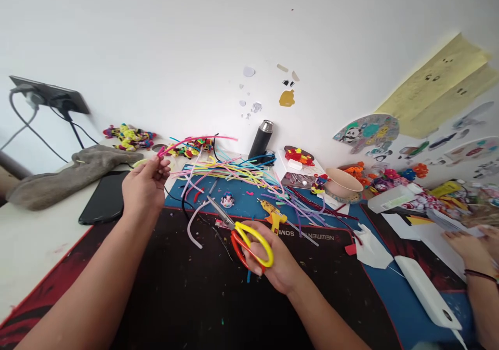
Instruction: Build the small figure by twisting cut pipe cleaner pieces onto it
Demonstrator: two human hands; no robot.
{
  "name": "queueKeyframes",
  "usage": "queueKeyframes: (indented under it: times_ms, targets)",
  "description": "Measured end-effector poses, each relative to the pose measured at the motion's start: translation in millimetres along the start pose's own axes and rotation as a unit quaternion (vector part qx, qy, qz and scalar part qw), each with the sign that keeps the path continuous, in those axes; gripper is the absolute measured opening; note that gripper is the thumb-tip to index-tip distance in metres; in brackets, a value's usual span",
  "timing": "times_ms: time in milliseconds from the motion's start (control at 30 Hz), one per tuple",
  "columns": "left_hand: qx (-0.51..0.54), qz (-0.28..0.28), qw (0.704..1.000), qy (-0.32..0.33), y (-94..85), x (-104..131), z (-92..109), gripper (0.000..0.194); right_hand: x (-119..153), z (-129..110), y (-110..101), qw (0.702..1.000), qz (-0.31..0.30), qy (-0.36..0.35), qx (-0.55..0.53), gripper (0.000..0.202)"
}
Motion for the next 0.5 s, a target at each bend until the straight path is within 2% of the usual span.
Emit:
queueKeyframes:
  times_ms: [100, 200, 267, 400, 500]
  targets:
    - [-0.054, 0.011, 0.997, 0.044, 4.1, 9.1, 10.9, 0.019, 7.6, 20.1, -0.1, 0.996, -0.033, -0.013, -0.087, 0.065]
    - [-0.126, -0.023, 0.990, 0.064, 16.4, 22.6, 17.7, 0.015, 7.8, 46.2, 12.7, 0.983, -0.120, 0.038, -0.135, 0.062]
    - [-0.164, -0.041, 0.983, 0.071, 22.9, 30.4, 19.8, 0.014, 5.3, 53.8, 21.1, 0.974, -0.157, 0.061, -0.152, 0.054]
    - [-0.242, -0.072, 0.963, 0.090, 31.7, 39.1, 19.8, 0.017, -4.0, 45.7, 24.4, 0.973, -0.154, 0.044, -0.168, 0.053]
    - [-0.279, -0.104, 0.952, 0.072, 36.3, 41.2, 12.6, 0.022, -14.3, 38.8, 18.4, 0.977, -0.130, 0.013, -0.168, 0.058]
Point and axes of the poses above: each hand's wrist, its own x-axis away from the middle knuckle, its own y-axis out of the palm, z = x × y, the point moved 6 cm from there along -x, towards the middle knuckle, and after that the axes turned 9 degrees about -z, right-handed, at the moved point
